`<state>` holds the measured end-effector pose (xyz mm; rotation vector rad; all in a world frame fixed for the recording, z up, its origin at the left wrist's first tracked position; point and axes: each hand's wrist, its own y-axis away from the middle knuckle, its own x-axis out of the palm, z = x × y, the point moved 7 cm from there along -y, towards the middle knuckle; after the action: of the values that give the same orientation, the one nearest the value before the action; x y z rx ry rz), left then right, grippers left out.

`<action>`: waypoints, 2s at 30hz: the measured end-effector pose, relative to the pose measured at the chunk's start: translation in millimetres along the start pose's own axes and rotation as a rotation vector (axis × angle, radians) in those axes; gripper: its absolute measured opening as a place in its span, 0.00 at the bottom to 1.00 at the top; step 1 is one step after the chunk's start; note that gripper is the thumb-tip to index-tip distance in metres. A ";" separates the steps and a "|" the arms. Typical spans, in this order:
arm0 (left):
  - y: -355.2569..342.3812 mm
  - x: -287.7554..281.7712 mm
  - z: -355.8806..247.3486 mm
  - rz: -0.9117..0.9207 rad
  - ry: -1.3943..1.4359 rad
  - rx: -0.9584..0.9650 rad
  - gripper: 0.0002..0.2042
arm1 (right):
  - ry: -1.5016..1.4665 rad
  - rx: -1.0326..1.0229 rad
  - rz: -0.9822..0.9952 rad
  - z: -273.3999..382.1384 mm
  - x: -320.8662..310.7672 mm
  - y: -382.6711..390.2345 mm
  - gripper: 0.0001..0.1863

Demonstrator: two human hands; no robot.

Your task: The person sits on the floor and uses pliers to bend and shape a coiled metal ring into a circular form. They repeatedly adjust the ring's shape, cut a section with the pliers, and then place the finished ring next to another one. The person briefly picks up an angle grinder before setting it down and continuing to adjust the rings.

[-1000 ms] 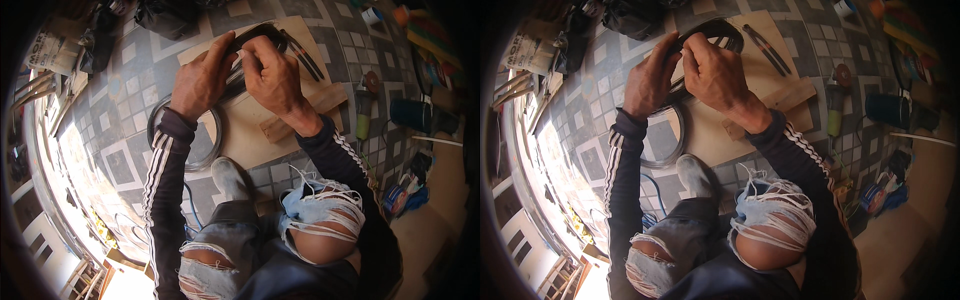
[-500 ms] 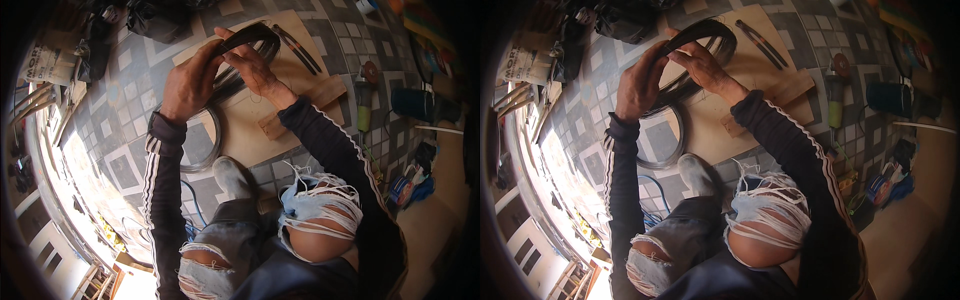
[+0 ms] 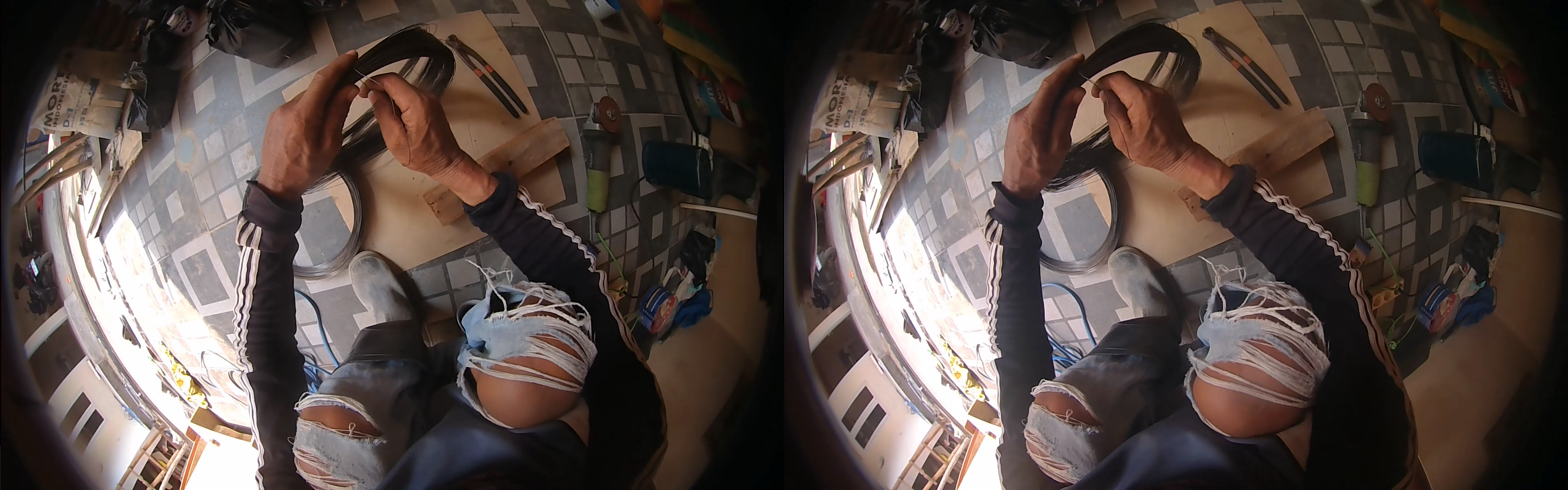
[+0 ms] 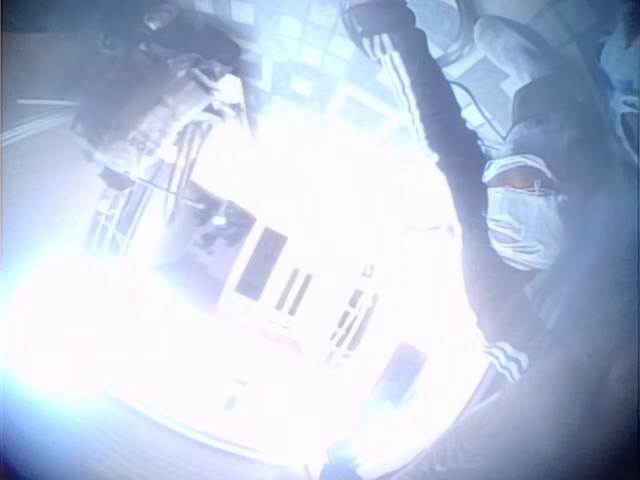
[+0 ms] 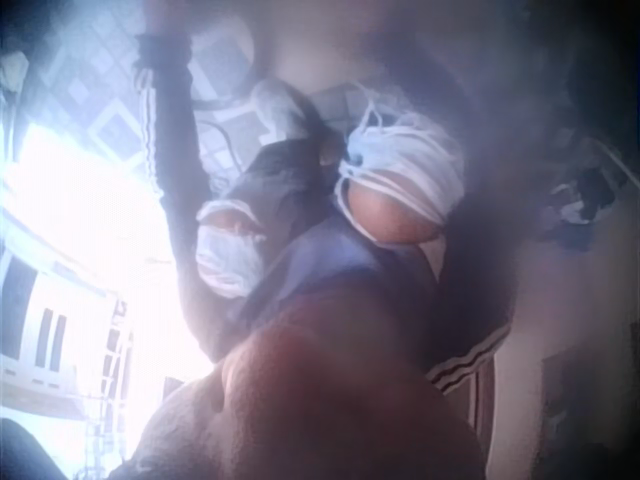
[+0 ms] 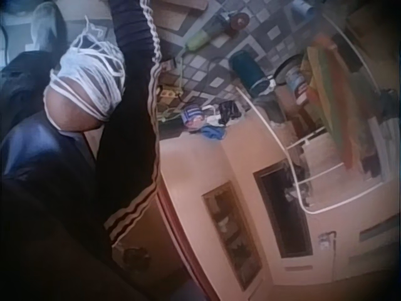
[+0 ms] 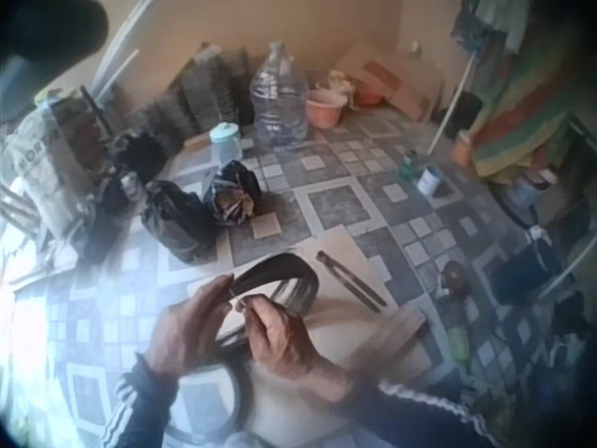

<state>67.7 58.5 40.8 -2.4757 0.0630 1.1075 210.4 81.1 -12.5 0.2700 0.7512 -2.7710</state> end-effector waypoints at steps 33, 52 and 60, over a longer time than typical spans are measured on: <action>3.6 -0.8 5.6 -0.076 -0.038 0.030 0.18 | 0.280 -0.091 0.168 39.0 -49.6 3.7 0.05; 15.5 24.6 -30.1 0.108 -0.232 0.190 0.20 | 0.345 -0.252 0.639 50.9 -37.8 -77.2 0.06; 16.5 21.5 -25.0 0.080 -0.208 0.216 0.20 | 0.409 -0.645 0.517 96.5 -38.7 -62.8 0.03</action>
<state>96.4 36.3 34.1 -2.1734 0.2102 1.3119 218.1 91.3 108.3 0.7731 1.3860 -1.8892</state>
